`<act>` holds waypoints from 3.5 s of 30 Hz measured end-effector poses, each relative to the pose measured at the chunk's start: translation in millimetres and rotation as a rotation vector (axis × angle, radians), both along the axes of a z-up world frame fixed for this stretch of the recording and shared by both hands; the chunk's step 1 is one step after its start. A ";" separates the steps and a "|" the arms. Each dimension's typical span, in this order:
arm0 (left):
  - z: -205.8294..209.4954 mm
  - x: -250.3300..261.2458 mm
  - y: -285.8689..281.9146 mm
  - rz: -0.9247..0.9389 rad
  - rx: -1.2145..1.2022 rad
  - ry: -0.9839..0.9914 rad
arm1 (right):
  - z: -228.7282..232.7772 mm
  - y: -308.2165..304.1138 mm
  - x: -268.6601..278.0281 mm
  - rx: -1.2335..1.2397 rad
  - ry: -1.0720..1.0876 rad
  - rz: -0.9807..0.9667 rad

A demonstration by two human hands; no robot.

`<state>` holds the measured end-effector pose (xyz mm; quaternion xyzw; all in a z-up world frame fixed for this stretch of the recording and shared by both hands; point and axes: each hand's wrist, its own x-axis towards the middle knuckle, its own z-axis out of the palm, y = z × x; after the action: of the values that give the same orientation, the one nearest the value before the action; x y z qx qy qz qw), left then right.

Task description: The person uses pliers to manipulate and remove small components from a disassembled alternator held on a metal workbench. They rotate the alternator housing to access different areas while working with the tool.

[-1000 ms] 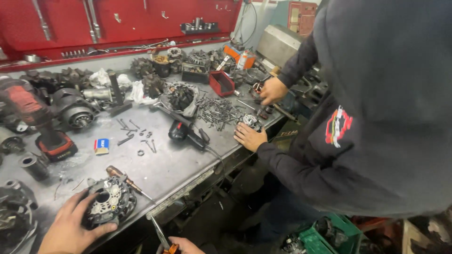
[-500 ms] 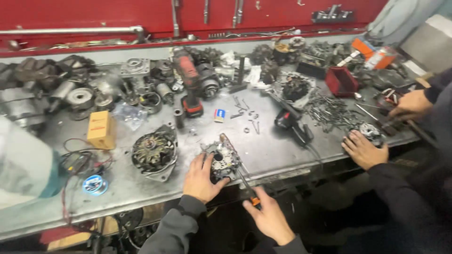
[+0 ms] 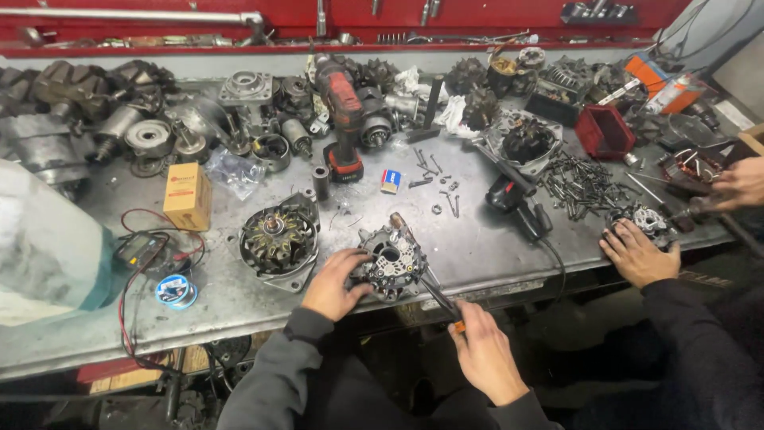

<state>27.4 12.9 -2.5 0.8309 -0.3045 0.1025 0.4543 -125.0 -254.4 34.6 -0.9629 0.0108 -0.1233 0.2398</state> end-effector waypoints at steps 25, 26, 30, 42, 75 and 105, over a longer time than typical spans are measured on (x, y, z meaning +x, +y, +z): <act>3.4 -50.6 -46.7 0.247 -0.104 -0.130 | 0.8 25.7 -7.2 -0.201 0.207 -0.124; 2.7 -50.8 -47.7 0.247 -0.109 -0.139 | 0.2 24.9 -8.3 -0.185 0.212 -0.127; 3.4 -49.8 -48.7 0.231 -0.173 -0.136 | -2.3 22.2 -10.9 -0.138 0.232 -0.130; -10.1 -45.4 -49.2 0.186 -0.155 -0.081 | 0.0 30.4 -7.5 -0.083 0.163 -0.062; -15.7 -50.0 -40.6 0.193 -0.538 0.279 | 22.8 67.4 58.9 -0.373 0.106 0.064; -19.3 -65.0 -65.7 0.374 -0.417 -0.077 | 6.3 24.7 57.4 0.291 -0.045 -0.111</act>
<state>-37.6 -52.8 -21.9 0.7567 -0.1353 0.2765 0.5768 -67.7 -229.8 40.9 -0.9130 0.0763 -0.1548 0.3697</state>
